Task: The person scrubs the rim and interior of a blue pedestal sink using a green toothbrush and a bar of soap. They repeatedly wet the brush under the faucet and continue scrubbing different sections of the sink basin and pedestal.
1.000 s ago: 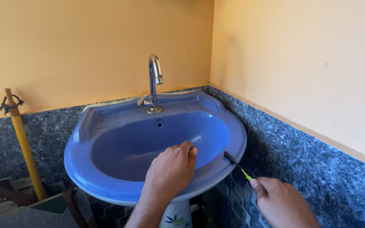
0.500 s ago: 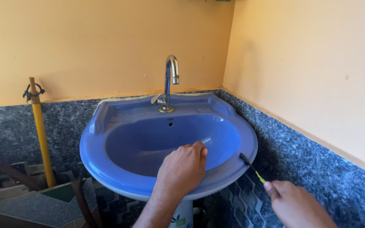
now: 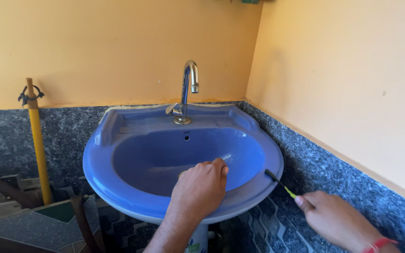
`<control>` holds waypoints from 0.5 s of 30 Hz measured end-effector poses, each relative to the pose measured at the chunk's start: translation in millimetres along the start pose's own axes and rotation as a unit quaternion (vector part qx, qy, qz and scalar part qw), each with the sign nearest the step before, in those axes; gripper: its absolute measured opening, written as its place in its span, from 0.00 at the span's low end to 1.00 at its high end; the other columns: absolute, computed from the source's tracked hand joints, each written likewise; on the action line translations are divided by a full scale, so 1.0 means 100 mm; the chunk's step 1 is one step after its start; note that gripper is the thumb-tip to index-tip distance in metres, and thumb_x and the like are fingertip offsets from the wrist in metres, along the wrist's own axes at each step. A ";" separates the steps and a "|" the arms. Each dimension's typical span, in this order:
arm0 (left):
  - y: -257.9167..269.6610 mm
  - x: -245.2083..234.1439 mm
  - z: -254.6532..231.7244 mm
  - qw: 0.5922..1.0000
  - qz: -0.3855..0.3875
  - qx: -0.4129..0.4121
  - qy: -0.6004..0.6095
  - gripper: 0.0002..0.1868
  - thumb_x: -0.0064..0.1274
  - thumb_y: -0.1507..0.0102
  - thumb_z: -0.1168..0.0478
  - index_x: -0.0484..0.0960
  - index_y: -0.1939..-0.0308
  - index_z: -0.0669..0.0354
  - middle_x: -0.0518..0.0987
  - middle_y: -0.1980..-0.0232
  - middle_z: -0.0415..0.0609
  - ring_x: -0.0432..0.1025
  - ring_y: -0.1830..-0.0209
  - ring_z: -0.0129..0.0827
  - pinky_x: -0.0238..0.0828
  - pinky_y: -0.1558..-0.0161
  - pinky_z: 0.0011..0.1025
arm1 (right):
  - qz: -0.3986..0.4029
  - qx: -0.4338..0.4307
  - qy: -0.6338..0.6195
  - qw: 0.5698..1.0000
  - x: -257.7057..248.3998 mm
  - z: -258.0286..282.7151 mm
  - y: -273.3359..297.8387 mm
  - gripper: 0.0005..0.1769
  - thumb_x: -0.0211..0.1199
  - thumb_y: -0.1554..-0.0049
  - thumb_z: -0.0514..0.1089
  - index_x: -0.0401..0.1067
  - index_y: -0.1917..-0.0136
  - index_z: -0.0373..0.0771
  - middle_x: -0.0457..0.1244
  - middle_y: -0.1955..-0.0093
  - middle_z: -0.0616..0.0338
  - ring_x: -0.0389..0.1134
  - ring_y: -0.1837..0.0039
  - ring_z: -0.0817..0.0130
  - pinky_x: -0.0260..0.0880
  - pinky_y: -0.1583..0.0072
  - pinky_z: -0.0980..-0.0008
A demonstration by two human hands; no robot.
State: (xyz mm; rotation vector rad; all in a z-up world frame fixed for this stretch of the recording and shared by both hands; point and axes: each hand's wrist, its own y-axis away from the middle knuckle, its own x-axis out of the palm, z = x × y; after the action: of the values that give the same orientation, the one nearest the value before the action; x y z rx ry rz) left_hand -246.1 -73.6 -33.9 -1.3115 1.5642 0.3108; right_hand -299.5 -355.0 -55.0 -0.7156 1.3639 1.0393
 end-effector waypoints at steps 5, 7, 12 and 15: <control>-0.03 0.02 -0.02 0.999 0.021 -0.026 -0.023 0.17 0.38 0.28 0.52 0.79 0.53 0.58 0.83 0.63 0.57 0.78 0.60 0.56 0.73 0.54 0.56 | -0.013 -0.080 -0.018 0.997 0.11 -0.20 -0.23 0.27 0.49 0.34 0.65 0.82 0.47 0.47 0.74 0.62 0.62 0.74 0.56 0.63 0.72 0.49 0.54; -0.02 0.03 -0.01 1.000 0.015 -0.018 -0.018 0.16 0.38 0.29 0.53 0.78 0.53 0.58 0.83 0.63 0.57 0.78 0.60 0.56 0.73 0.55 0.56 | -0.005 -0.025 0.003 1.000 0.02 -0.15 -0.37 0.29 0.47 0.33 0.61 0.82 0.48 0.41 0.74 0.62 0.54 0.74 0.57 0.57 0.74 0.48 0.53; 0.00 0.03 0.02 1.000 -0.018 0.004 -0.006 0.16 0.38 0.29 0.54 0.79 0.53 0.58 0.83 0.64 0.58 0.79 0.62 0.56 0.75 0.57 0.55 | -0.026 -0.031 0.039 0.998 -0.40 0.14 -0.35 0.26 0.48 0.35 0.58 0.82 0.48 0.41 0.72 0.63 0.51 0.72 0.60 0.55 0.72 0.47 0.52; 0.00 0.03 0.00 1.000 0.000 -0.009 -0.013 0.16 0.37 0.28 0.54 0.78 0.53 0.58 0.83 0.65 0.57 0.79 0.62 0.55 0.73 0.57 0.56 | 0.013 -0.030 0.063 0.997 -0.45 0.29 -0.03 0.28 0.48 0.35 0.60 0.80 0.51 0.37 0.71 0.63 0.48 0.72 0.58 0.53 0.71 0.47 0.51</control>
State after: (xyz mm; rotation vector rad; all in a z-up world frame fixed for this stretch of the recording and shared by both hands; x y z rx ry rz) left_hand -245.8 -75.2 -36.2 -1.3164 1.5440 0.3411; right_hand -280.4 -337.7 -8.3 -0.8225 1.4578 1.0744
